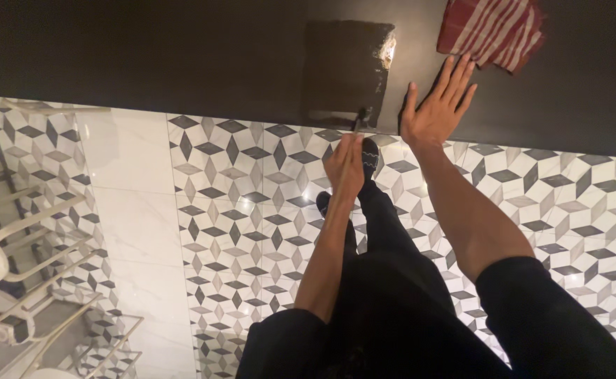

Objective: The person uses a brush to paint a dark rectangular shape onto the surface of a black table, dipping the brush into a container of dark liquid and applying it with multiple strokes.

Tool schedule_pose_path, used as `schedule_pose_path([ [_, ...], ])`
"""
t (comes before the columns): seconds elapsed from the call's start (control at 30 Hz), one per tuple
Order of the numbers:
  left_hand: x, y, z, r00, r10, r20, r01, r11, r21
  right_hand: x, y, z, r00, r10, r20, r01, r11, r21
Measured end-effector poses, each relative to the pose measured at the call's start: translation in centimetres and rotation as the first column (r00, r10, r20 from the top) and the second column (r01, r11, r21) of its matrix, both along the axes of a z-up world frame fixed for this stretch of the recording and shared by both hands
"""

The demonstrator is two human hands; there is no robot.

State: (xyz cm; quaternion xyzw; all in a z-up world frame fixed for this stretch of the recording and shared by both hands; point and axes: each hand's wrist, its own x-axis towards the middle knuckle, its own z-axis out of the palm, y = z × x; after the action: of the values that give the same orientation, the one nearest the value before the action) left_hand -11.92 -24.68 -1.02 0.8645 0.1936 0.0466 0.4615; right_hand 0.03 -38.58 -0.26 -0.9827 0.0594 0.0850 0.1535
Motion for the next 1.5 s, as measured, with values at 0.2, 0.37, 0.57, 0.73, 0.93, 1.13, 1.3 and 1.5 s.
schedule_pose_path([
  [0.2,-0.9,0.1,-0.8,0.999,-0.038,0.036,0.039,0.999,-0.033,0.0,0.1,0.1,1.000,-0.002,0.024,0.002,1.000,-0.016],
  [0.37,-1.1,0.4,-0.5,0.992,0.002,0.124,-0.016,0.993,0.115,0.0,0.3,0.5,1.000,-0.002,0.020,0.003,1.000,-0.017],
  [0.57,-1.2,-0.5,-0.3,0.997,-0.026,0.068,0.027,1.000,-0.012,0.1,0.4,0.6,1.000,-0.020,-0.024,0.019,1.000,-0.018],
  [0.73,-0.4,-0.3,-0.1,0.992,0.127,0.002,-0.126,0.990,-0.062,0.1,0.3,0.4,1.000,-0.016,-0.006,0.016,0.999,-0.030],
  [0.93,-0.1,-1.0,-0.5,0.991,-0.038,0.127,0.027,0.996,0.085,0.0,0.1,0.4,1.000,-0.005,0.008,0.005,0.999,-0.032],
  [1.13,0.0,-1.1,-0.7,0.993,-0.067,0.100,0.050,0.986,0.161,0.2,0.2,0.6,1.000,-0.017,-0.018,0.017,1.000,-0.017],
  [1.3,0.2,-0.7,-0.4,0.984,0.006,0.179,-0.022,0.996,0.084,0.1,0.1,0.6,1.000,-0.007,0.009,0.007,1.000,-0.013],
  [1.5,-0.8,1.4,-0.2,0.992,0.123,0.023,-0.124,0.992,0.039,0.0,0.1,0.5,1.000,-0.012,0.004,0.012,1.000,-0.014],
])
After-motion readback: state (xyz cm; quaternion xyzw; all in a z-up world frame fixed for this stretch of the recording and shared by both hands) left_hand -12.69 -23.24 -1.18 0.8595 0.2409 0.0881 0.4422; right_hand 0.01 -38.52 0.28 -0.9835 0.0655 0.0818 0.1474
